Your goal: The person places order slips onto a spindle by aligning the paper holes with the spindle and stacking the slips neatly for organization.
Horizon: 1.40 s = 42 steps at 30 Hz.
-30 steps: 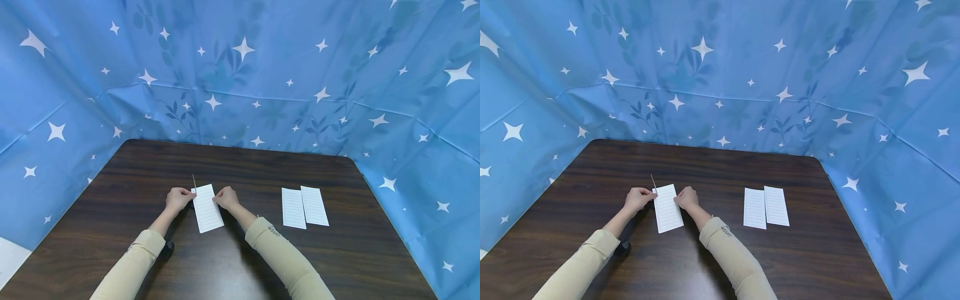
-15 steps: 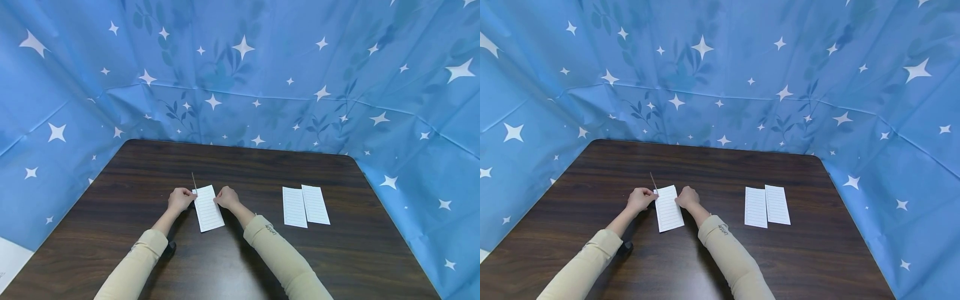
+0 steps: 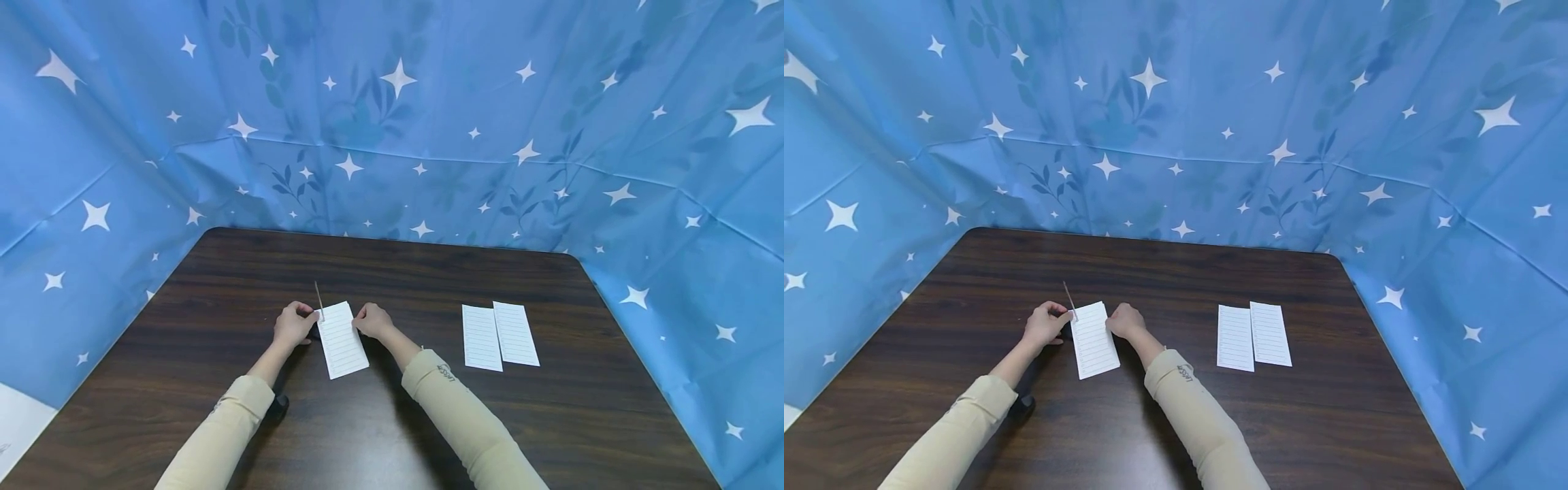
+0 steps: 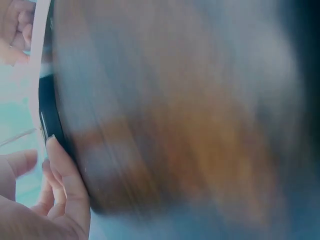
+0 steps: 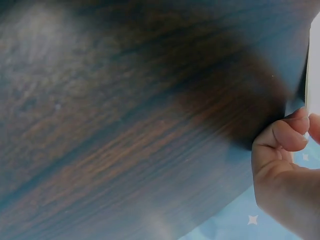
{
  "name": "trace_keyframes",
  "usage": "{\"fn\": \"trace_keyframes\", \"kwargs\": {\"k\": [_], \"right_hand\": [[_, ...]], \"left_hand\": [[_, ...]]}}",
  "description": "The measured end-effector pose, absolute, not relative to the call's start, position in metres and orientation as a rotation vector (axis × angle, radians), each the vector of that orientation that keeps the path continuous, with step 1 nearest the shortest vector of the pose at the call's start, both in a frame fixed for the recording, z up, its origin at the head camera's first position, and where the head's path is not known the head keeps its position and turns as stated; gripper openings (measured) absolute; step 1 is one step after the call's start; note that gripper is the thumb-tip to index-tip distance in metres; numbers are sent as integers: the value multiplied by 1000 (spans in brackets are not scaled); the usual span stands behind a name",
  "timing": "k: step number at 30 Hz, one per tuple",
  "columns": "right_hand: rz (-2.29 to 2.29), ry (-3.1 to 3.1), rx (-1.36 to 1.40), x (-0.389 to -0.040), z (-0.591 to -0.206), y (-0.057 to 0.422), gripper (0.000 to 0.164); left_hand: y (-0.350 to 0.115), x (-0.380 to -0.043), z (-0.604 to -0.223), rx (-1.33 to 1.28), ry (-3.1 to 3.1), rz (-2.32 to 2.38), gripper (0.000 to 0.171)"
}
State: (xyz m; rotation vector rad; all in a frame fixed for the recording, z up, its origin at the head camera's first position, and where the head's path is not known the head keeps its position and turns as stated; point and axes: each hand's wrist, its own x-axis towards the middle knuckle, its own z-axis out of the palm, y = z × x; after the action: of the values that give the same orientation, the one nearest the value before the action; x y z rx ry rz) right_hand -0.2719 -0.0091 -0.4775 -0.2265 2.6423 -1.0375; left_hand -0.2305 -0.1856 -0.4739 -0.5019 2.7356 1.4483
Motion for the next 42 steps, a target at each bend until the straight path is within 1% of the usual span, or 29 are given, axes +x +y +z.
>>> {"fn": "trace_keyframes", "kwargs": {"k": [2, 4, 13, 21, 29, 34, 42], "right_hand": [[-1066, 2643, -261, -261, -465, -6, 9], [-1062, 2672, -309, -258, -463, -4, 9], [-1135, 2600, -321, -259, -466, -2, 4], [-1152, 2575, -318, -260, -466, -2, 6], [-1188, 2560, -299, -261, -466, -3, 10], [-1221, 2541, -309, -262, -467, -1, 10], [-1360, 2337, -305, -263, -464, 9, 8]], "left_hand": [[-185, -231, -475, -517, 2742, 1482, 23], [-185, -231, -476, -531, 2744, 1503, 20], [-184, -232, -474, -558, 2751, 1512, 18], [-183, -233, -474, -550, 2753, 1506, 17], [-188, -235, -468, -546, 2604, 1539, 29], [-193, -235, -465, -529, 2515, 1537, 31], [-200, -235, -467, -449, 2445, 1515, 35]]}}
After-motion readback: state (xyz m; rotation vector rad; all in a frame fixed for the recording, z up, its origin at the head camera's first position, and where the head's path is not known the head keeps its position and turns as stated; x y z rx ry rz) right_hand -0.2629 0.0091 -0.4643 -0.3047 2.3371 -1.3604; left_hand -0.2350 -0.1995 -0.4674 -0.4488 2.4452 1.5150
